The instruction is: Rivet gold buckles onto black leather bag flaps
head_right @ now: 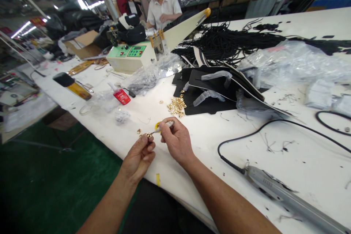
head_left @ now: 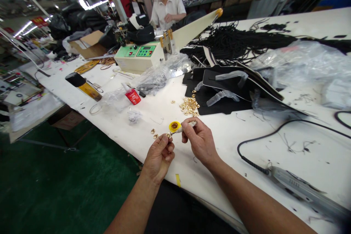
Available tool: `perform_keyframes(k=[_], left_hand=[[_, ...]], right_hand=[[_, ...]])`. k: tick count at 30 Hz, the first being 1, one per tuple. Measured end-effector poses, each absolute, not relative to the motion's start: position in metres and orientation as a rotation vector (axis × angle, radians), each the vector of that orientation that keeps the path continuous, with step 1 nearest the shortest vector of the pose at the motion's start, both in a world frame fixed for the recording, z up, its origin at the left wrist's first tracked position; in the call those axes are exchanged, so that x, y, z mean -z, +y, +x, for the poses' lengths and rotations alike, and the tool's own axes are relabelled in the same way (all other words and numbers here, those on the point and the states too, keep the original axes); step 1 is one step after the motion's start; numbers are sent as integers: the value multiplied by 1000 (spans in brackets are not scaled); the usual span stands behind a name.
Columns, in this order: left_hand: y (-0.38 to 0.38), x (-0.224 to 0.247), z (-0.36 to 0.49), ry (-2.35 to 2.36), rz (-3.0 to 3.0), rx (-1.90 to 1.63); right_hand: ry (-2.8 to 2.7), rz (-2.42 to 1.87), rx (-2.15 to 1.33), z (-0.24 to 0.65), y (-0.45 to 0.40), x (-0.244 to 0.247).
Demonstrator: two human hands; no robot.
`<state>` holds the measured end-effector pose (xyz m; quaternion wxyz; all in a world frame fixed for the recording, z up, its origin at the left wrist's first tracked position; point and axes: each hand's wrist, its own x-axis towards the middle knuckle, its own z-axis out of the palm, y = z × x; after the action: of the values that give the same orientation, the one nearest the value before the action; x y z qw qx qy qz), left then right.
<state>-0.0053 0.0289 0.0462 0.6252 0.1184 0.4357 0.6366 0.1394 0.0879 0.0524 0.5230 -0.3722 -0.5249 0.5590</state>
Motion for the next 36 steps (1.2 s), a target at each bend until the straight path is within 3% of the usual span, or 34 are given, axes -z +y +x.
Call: perform_keyframes(k=[10, 20, 27, 36], left_hand=[[27, -48, -4, 1063, 309, -1462], [21, -47, -14, 1484, 709, -1584], [16, -56, -29, 1452, 669, -1533], [7, -33, -49, 1794, 1049, -989]], right_hand=[[-1285, -911, -1323, 138, 85, -56], [-1359, -915, -1317, 136, 84, -55], [-1117, -820, -1522, 138, 91, -53], [-817, -939, -1478, 156, 119, -39]])
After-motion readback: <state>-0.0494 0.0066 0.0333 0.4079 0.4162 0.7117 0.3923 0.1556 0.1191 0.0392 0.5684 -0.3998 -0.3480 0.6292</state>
